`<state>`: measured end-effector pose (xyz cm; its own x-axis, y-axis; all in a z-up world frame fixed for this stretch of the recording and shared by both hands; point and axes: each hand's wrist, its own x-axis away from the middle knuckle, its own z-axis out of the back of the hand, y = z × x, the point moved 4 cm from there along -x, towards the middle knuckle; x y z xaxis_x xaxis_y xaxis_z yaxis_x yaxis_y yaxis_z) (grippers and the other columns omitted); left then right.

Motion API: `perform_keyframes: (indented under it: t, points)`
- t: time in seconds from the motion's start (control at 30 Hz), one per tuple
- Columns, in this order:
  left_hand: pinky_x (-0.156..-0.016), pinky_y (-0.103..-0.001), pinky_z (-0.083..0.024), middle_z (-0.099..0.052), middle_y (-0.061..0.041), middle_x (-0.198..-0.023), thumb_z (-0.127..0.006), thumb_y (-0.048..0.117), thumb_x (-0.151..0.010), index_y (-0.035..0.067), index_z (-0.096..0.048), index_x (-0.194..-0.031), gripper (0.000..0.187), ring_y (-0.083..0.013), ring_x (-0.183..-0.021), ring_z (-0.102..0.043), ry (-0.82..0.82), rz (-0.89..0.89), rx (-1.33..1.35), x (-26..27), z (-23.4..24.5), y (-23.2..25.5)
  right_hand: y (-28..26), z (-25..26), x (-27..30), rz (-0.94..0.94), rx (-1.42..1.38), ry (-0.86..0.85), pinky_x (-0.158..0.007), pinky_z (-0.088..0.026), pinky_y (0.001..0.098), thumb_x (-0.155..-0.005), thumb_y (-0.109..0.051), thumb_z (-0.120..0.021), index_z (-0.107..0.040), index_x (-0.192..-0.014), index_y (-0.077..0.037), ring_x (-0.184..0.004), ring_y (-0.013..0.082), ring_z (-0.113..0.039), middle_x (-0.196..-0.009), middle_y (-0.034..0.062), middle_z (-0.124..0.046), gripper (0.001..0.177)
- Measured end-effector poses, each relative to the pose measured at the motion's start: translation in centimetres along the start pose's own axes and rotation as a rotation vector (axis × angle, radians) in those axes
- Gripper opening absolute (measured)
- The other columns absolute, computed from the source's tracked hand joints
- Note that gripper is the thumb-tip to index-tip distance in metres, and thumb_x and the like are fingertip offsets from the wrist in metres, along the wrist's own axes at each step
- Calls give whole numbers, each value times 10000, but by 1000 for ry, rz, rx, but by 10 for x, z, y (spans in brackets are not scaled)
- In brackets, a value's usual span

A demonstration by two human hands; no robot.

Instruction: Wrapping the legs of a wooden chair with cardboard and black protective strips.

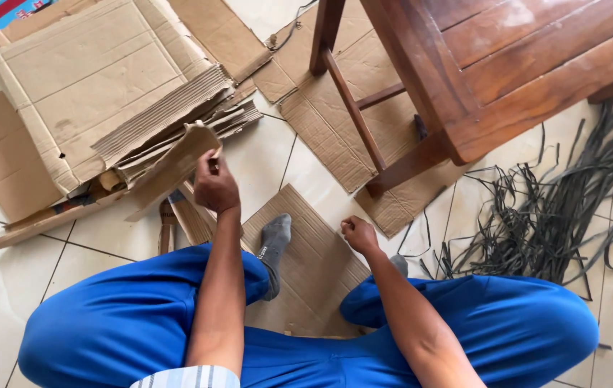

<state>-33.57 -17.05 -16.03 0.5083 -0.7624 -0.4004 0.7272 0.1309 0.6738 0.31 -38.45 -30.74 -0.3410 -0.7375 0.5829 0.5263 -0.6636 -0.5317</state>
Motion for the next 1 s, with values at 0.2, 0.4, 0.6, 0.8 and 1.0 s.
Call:
perform_keyframes:
  t: [0.2,0.4,0.6,0.8,1.0]
  points:
    - [-767,-301,-457,-585,99,-786,-895,336,-741,361,-767,-858,175,-155,-775,-649,-55,-491,182,8,3,125,-29,12,14,102,-74,51,-910,-557,435,-923,-417,-620,-760,-1060,-263,-862,217,-768,-809,-43,-785,249]
    - [-881,-345,-541,-737,2,-961,-750,231,-969,215,-725,-988,36,-261,-949,-724,-552,-547,759,25,84,256,-94,68,48,376,-467,370,-735,-589,377,-1015,-191,-623,-751,-1109,-79,-663,215,-728,-764,95,-761,194]
    - [-849,-295,-534,-670,-5,-871,-738,98,-960,102,-687,-1086,137,-75,-833,-605,-1127,-399,1215,55,97,308,-114,130,66,608,-840,602,-656,-512,270,-1106,-197,-513,-681,-909,-72,-648,125,-597,-826,91,-719,288]
    - [-784,-194,-430,-517,52,-823,-676,152,-1005,76,-662,-1132,149,-32,-811,-489,-1352,-215,1364,104,77,328,-128,179,107,533,-1406,448,-638,-451,157,-1127,-520,-313,-690,-911,-201,-631,16,-538,-763,-76,-613,539]
    - [-811,-234,-449,-642,-10,-906,-659,184,-1015,57,-634,-1117,166,-73,-835,-576,-1471,-68,1505,130,30,302,-113,202,132,520,-1273,465,-745,-439,286,-1126,-516,-326,-602,-859,-153,-760,123,-571,-856,35,-656,529]
